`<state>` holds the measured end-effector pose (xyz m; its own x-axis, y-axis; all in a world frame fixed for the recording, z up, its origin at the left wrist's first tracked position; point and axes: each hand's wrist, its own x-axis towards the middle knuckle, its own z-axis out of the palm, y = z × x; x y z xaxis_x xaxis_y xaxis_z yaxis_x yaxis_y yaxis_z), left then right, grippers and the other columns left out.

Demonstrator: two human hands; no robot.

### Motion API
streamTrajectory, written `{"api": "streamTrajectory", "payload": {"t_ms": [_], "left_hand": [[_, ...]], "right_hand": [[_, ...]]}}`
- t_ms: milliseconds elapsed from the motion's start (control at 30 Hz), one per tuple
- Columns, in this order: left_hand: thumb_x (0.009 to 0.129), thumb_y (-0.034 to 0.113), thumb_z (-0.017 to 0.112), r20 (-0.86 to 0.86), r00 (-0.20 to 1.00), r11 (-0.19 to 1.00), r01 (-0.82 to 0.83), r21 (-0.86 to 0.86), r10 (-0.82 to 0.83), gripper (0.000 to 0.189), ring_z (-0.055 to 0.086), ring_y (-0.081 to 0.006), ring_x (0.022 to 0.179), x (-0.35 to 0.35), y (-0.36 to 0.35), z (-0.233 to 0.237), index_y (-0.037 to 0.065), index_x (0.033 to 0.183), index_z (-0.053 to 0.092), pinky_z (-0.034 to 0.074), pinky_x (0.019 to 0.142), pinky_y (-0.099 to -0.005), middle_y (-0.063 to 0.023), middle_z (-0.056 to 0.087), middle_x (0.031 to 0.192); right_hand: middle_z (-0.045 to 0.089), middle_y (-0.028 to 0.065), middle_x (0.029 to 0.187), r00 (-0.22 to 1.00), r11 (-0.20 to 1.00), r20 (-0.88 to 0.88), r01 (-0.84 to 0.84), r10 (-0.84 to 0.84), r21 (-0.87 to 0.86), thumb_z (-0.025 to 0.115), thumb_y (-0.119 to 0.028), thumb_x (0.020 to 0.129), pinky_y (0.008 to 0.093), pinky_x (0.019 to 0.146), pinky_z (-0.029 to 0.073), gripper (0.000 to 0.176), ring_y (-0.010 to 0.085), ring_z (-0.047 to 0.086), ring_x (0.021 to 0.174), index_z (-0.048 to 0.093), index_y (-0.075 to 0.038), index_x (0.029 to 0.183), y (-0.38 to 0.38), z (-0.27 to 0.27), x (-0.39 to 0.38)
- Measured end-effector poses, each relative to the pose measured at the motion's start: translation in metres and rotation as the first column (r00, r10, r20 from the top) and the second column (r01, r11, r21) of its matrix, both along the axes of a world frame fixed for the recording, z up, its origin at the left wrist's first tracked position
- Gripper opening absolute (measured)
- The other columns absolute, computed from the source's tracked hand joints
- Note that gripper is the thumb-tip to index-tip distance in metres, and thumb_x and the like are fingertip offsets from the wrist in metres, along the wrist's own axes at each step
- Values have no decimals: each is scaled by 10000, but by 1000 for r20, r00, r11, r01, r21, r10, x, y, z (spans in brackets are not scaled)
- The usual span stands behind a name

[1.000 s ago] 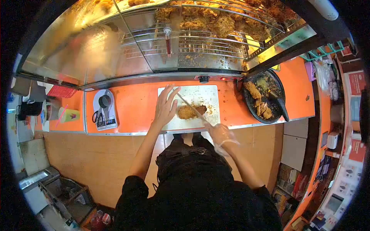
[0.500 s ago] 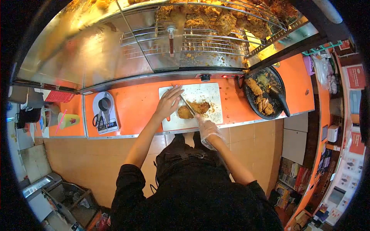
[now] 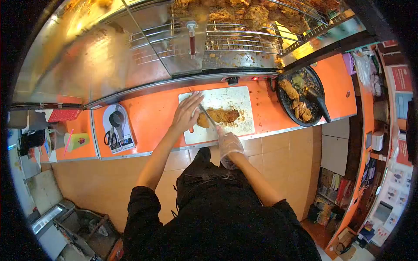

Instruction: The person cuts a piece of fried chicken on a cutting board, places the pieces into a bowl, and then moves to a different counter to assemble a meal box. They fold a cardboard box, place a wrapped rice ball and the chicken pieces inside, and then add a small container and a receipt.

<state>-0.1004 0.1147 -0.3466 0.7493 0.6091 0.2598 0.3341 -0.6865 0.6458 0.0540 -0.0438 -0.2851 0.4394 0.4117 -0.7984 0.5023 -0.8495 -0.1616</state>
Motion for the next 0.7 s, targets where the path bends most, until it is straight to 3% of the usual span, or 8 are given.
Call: {"api": "streamTrajectory", "payload": {"t_ms": [100,200,300,367,400,467,600,700], "left_hand": [[935,112,462,-20,1000,1000,12,-21,-12,497,377,-323,1416,-11,1,7,61,1429,486,310,1142,-469,-141,439,1507],[938,111,453,112,993,998,-27,-49,32,504,375,-319,1419,-18,-12,49,67,1439,480,300,1146,-477,-135,443,1507],[925,77,438,26,1000,995,7,-95,-4,510,377,-314,1421,-29,-12,23,66,1432,491,296,1149,-479,-129,448,1506],[906,58,443,59,998,993,1,-115,6,516,381,-320,1419,-31,-12,2,61,1419,504,301,1148,-474,-126,451,1504],[899,54,450,50,999,996,-9,-88,13,520,380,-321,1419,-31,-7,-2,61,1416,507,303,1148,-472,-126,452,1503],[885,59,485,41,997,996,-58,-61,61,528,382,-325,1416,-33,-11,0,58,1413,510,311,1144,-466,-127,457,1499],[883,65,488,50,997,998,-53,-19,54,527,390,-327,1411,-24,-3,5,52,1410,512,312,1143,-463,-129,461,1495],[921,108,466,149,988,996,47,-80,-35,506,382,-329,1415,-12,-10,22,64,1424,501,304,1146,-471,-134,455,1499]], "right_hand": [[648,347,1032,1000,995,-14,-11,13,100,231,-666,986,532,933,463,877,471,627,1021,691,79,1036,-4,19,7],[647,329,1043,980,1000,-199,4,0,20,314,-674,966,501,906,497,829,419,638,1052,683,68,1006,2,110,0],[646,334,989,991,984,-110,-57,76,170,314,-609,997,479,887,506,775,409,648,1023,684,72,975,-9,82,-14],[649,327,999,990,993,-81,-111,113,28,302,-547,1020,463,892,506,731,391,642,1035,683,76,981,0,57,-20],[651,328,996,922,909,4,-382,387,170,312,-538,1020,465,888,508,719,403,644,1023,685,76,991,-9,22,-22],[653,329,993,774,729,128,-628,620,271,323,-528,1020,467,885,511,707,416,645,1011,687,77,1000,-21,-15,-19],[659,331,1010,983,990,-152,-82,99,114,289,-706,954,529,903,493,901,451,646,1033,674,101,1073,3,-4,-4],[654,337,1037,988,991,-83,-131,132,18,223,-766,927,532,890,501,974,458,650,1018,684,81,1067,-8,42,21]]}}
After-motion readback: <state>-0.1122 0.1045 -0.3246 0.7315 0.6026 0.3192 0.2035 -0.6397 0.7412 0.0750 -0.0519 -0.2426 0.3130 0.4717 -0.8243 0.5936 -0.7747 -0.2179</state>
